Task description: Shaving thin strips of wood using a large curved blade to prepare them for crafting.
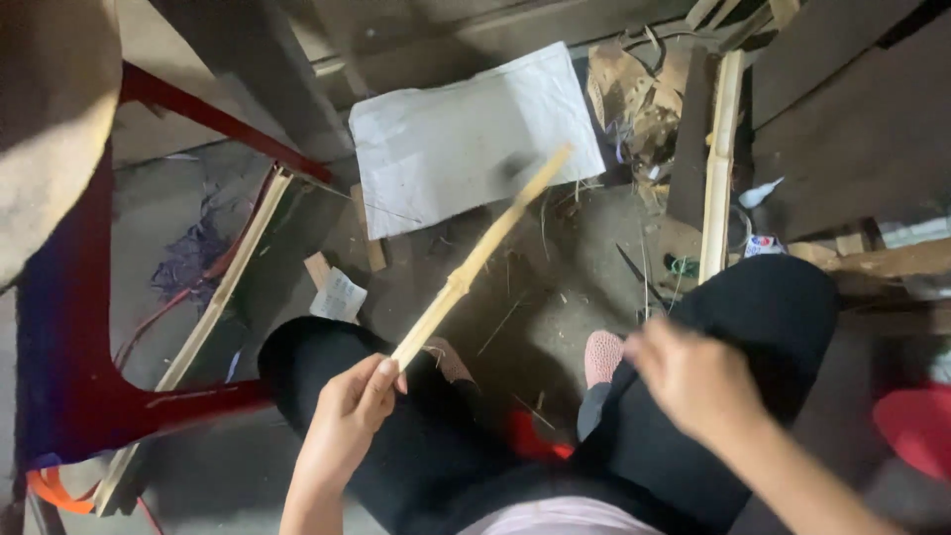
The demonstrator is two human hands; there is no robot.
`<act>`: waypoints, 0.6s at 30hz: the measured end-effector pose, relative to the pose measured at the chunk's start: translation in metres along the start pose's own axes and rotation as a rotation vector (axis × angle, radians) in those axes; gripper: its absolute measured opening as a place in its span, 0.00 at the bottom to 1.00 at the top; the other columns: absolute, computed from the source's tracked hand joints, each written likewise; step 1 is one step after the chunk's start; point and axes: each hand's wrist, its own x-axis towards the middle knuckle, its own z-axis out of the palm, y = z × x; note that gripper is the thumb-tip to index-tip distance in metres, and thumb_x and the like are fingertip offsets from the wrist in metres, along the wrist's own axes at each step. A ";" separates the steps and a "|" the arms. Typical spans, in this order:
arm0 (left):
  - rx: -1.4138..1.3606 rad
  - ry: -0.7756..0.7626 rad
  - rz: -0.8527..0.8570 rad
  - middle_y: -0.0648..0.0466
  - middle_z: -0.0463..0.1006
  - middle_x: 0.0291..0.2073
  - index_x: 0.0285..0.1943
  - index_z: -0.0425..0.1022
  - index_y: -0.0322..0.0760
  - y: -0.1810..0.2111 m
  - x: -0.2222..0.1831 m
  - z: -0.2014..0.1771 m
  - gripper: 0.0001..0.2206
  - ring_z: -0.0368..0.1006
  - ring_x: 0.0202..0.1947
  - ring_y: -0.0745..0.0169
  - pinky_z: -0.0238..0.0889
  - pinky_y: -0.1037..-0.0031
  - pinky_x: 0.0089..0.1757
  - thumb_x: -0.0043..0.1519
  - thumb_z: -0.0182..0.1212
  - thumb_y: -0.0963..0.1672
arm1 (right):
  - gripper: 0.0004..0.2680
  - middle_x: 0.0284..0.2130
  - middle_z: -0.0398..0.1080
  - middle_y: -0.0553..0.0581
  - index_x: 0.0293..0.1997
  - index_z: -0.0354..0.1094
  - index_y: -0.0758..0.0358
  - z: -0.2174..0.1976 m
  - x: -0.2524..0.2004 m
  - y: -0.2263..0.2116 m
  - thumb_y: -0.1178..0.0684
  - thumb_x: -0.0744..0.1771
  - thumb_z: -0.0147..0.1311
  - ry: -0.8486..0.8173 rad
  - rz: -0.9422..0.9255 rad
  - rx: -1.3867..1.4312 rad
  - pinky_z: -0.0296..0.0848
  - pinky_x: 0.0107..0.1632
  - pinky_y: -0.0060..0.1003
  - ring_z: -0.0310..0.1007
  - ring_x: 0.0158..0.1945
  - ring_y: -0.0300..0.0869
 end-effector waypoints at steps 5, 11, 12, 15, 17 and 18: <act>-0.014 0.024 -0.046 0.52 0.64 0.16 0.32 0.78 0.27 -0.010 -0.005 -0.012 0.16 0.52 0.15 0.67 0.41 0.74 0.23 0.72 0.54 0.43 | 0.12 0.16 0.72 0.55 0.38 0.62 0.53 0.010 0.011 0.013 0.37 0.68 0.48 -0.058 -0.053 -0.022 0.73 0.23 0.47 0.75 0.18 0.49; -0.188 -0.050 0.005 0.56 0.59 0.14 0.31 0.76 0.28 -0.030 0.009 -0.016 0.18 0.47 0.15 0.70 0.37 0.75 0.21 0.73 0.50 0.44 | 0.26 0.15 0.58 0.58 0.28 0.60 0.67 -0.013 0.043 0.030 0.33 0.76 0.31 -0.061 0.598 0.975 0.57 0.18 0.39 0.55 0.12 0.44; -0.259 -0.110 0.026 0.59 0.58 0.15 0.34 0.76 0.29 -0.034 0.015 -0.011 0.17 0.47 0.14 0.72 0.37 0.76 0.21 0.73 0.49 0.44 | 0.25 0.14 0.57 0.55 0.29 0.60 0.64 -0.008 0.039 0.027 0.34 0.76 0.30 -0.011 0.540 1.093 0.56 0.16 0.37 0.53 0.11 0.41; -0.280 -0.119 0.060 0.59 0.61 0.18 0.39 0.78 0.29 -0.026 0.023 0.013 0.13 0.51 0.17 0.72 0.41 0.78 0.22 0.71 0.52 0.44 | 0.23 0.13 0.57 0.53 0.31 0.60 0.62 0.000 0.027 0.021 0.35 0.76 0.29 0.041 0.451 1.285 0.54 0.15 0.34 0.52 0.11 0.39; -0.223 -0.069 0.071 0.58 0.66 0.20 0.42 0.80 0.29 -0.012 0.021 0.025 0.12 0.55 0.20 0.72 0.47 0.80 0.24 0.69 0.55 0.44 | 0.23 0.14 0.58 0.54 0.32 0.61 0.63 0.002 0.020 0.011 0.35 0.76 0.30 0.044 0.423 1.366 0.54 0.17 0.33 0.53 0.12 0.39; -0.024 -0.013 0.151 0.50 0.72 0.20 0.50 0.77 0.31 -0.004 0.020 0.030 0.11 0.65 0.22 0.63 0.59 0.71 0.28 0.66 0.60 0.45 | 0.24 0.12 0.56 0.55 0.31 0.63 0.65 0.002 0.017 0.005 0.36 0.76 0.29 0.076 0.405 1.316 0.58 0.14 0.34 0.55 0.09 0.40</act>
